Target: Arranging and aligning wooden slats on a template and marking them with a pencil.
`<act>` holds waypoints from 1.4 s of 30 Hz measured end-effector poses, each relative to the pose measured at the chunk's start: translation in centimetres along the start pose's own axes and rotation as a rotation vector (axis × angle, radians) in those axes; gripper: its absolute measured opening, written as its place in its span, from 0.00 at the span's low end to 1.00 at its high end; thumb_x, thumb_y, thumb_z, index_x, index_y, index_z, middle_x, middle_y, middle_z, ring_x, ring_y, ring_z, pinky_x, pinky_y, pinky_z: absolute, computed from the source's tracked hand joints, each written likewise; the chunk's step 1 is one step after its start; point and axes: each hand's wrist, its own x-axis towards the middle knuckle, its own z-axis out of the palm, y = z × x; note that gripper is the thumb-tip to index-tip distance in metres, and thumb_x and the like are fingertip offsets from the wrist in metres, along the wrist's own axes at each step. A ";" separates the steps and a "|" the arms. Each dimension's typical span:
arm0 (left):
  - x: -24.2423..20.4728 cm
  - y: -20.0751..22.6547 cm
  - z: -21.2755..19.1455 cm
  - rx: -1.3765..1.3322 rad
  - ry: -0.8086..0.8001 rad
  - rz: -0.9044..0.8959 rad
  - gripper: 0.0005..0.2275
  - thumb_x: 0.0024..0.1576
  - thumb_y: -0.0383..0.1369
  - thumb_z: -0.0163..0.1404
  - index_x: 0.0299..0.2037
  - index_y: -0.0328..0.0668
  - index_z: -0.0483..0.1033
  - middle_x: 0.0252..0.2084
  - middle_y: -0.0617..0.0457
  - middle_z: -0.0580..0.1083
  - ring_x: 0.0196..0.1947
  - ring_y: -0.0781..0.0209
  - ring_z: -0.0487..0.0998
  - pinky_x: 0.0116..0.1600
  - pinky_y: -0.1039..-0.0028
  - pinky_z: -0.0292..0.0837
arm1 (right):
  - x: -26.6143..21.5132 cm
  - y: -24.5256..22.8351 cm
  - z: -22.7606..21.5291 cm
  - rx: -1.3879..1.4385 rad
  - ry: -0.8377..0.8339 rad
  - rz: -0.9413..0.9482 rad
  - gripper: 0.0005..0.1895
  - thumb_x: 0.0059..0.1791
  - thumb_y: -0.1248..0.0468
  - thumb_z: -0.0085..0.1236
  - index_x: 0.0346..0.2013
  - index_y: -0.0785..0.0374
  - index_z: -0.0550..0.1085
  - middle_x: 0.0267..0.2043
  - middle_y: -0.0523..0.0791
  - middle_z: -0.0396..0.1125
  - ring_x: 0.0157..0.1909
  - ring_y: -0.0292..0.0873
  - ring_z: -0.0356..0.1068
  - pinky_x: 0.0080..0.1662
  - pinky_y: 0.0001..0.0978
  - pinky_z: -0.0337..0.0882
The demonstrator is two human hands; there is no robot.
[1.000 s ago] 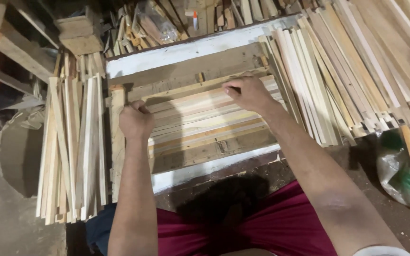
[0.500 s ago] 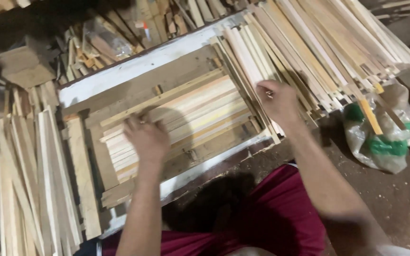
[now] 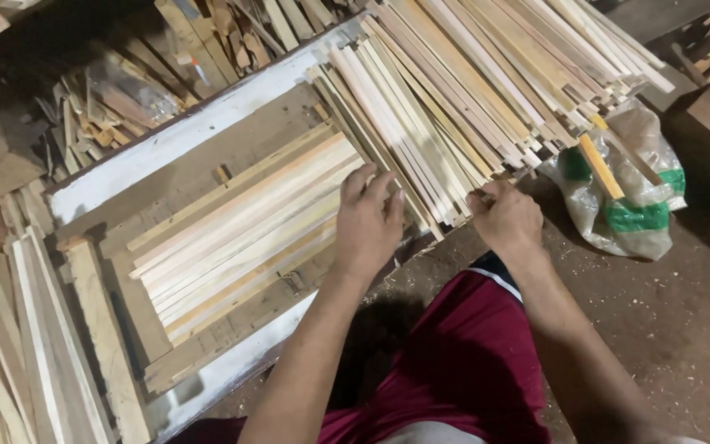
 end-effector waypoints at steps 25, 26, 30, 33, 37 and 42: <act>0.3 1.5 3.9 -0.713 -0.271 -0.637 0.21 0.53 0.34 0.58 0.52 0.25 0.75 0.28 0.43 0.77 0.21 0.59 0.77 0.24 0.70 0.75 | -6.1 -0.6 -3.2 1.073 -0.784 -0.221 0.09 0.41 0.69 0.69 0.29 0.73 0.78 0.23 0.53 0.74 0.22 0.46 0.76 0.26 0.37 0.78; 0.6 1.2 3.6 -0.816 -0.218 -0.582 0.16 0.54 0.29 0.57 0.51 0.26 0.75 0.27 0.43 0.76 0.20 0.61 0.76 0.23 0.73 0.74 | -6.5 -1.0 -3.9 0.979 -0.823 -0.276 0.10 0.41 0.69 0.71 0.27 0.74 0.78 0.22 0.54 0.75 0.23 0.46 0.77 0.27 0.39 0.79; 2.5 3.9 -2.4 -0.868 -0.105 -0.406 0.06 0.55 0.25 0.56 0.39 0.39 0.73 0.26 0.54 0.73 0.23 0.69 0.74 0.26 0.81 0.69 | -6.2 -0.3 -4.2 0.718 -0.914 -0.345 0.17 0.39 0.62 0.75 0.29 0.77 0.80 0.25 0.57 0.77 0.27 0.48 0.79 0.32 0.42 0.82; 4.4 2.8 -4.1 -0.918 0.002 -0.337 0.09 0.57 0.27 0.58 0.45 0.38 0.75 0.31 0.51 0.78 0.26 0.68 0.77 0.32 0.80 0.76 | -4.7 2.2 -1.7 0.534 -0.899 -0.344 0.18 0.40 0.58 0.75 0.30 0.73 0.80 0.30 0.55 0.79 0.35 0.48 0.79 0.37 0.46 0.79; 5.3 1.6 -6.1 -0.953 0.079 -0.266 0.12 0.57 0.29 0.59 0.47 0.34 0.74 0.38 0.47 0.80 0.35 0.65 0.81 0.42 0.77 0.81 | -4.7 2.2 -2.7 0.421 -0.862 -0.308 0.20 0.39 0.54 0.77 0.31 0.69 0.81 0.34 0.54 0.82 0.39 0.47 0.80 0.42 0.42 0.78; 5.6 1.6 -8.1 -1.013 0.011 -0.308 0.09 0.63 0.20 0.45 0.52 0.29 0.71 0.47 0.44 0.79 0.38 0.62 0.78 0.47 0.73 0.79 | -3.0 3.5 -3.3 0.575 -0.802 -0.238 0.09 0.40 0.67 0.73 0.32 0.65 0.82 0.32 0.48 0.80 0.36 0.44 0.79 0.44 0.41 0.80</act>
